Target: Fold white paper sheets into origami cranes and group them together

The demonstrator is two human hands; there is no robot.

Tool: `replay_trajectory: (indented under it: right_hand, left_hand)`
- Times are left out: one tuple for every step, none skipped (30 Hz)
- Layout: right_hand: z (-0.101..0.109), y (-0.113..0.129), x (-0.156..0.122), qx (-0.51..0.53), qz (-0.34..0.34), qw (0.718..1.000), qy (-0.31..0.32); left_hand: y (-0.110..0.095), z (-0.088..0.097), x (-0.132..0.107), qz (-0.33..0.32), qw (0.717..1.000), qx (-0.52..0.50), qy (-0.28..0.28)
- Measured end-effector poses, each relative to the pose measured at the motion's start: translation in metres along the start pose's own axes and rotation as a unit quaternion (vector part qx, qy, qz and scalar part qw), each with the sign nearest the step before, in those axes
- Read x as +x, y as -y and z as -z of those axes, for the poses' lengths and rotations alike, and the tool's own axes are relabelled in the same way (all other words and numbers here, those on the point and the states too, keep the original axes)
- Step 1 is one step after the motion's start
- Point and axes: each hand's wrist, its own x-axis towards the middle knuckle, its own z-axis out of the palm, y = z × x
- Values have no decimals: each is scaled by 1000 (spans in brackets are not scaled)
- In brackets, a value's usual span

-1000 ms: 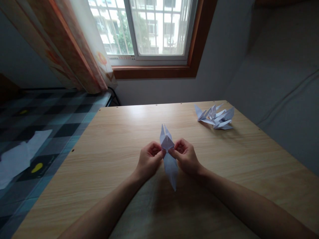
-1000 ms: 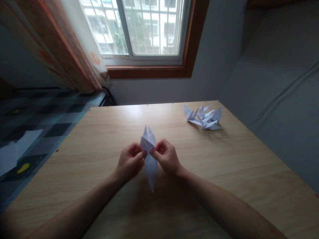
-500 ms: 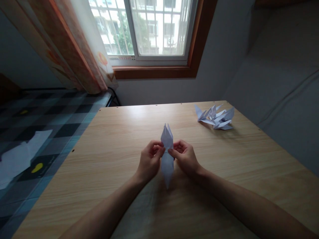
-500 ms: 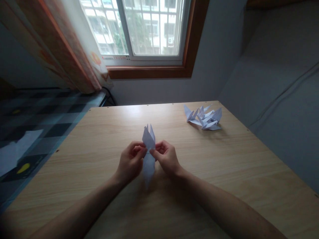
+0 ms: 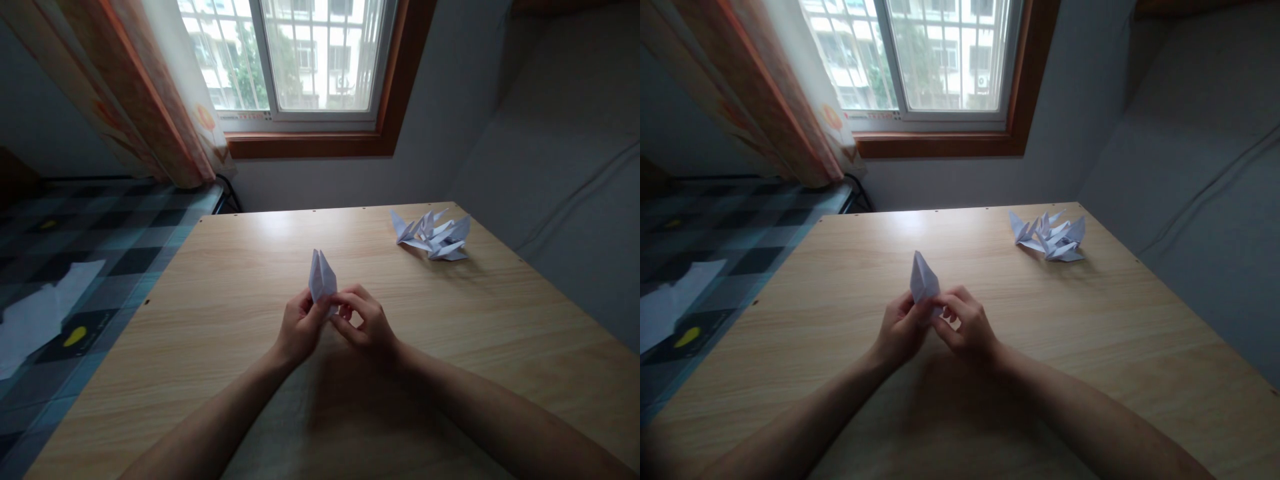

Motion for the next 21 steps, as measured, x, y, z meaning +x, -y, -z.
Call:
replay_trajectory:
  right_hand:
    - [1,0,1,-4,11,1000,-3]
    - [2,-1,2,-11,19,1000,-11]
    - [4,-2,2,-17,27,999,-21]
    - [5,-3,3,-21,36,999,-24]
    - [6,-4,4,-20,45,999,-21]
    - [7,-6,4,-17,54,998,-14]
    - [8,-7,4,-15,61,998,-8]
    - [8,-8,4,-17,69,997,-5]
    - [7,-9,3,-24,78,997,-4]
    - [7,-9,2,-36,88,995,-6]
    - [6,-10,2,-47,100,994,-7]
    - [5,-11,1,-55,112,992,-5]
    - [5,-11,0,-59,121,991,-3]
    - [4,-12,0,-62,128,990,-2]
    - [4,-13,-1,-64,130,989,-3]
    - [4,-14,-1,-66,129,989,-4]
    - [4,-16,-1,-68,125,990,-3]
    - [5,-16,0,-68,120,990,-1]
    - [5,-17,0,-66,113,991,-1]
    - [6,-17,1,-61,106,992,-3]
    - [7,-17,1,-54,97,994,-9]
  left_hand:
    - [0,0,1,10,1000,-25,-10]
    - [-1,0,2,23,998,-50,-16]
    - [-2,0,3,40,996,-76,-20]
    - [-4,0,3,57,993,-101,-25]
    - [-5,0,4,74,989,-124,-31]
    - [-7,-1,4,88,985,-144,-39]
    - [-8,-2,4,98,981,-162,-48]
    - [-10,-2,4,106,977,-179,-53]
    - [-11,-3,4,112,974,-191,-54]
    - [-11,-3,4,119,971,-200,-48]
    - [-12,-4,4,125,970,-205,-38]
    - [-12,-4,4,130,970,-205,-27]
    - [-12,-4,4,130,971,-201,-20]
    - [-12,-4,4,125,973,-195,-19]
    - [-11,-4,5,116,975,-187,-25]
    - [-11,-4,5,106,977,-180,-34]
    - [-10,-4,6,97,979,-174,-43]
    - [-10,-4,6,90,980,-169,-50]
    - [-9,-4,6,86,981,-163,-52]
    - [-9,-3,7,85,983,-155,-51]
    - [-8,-3,7,86,985,-142,-48]
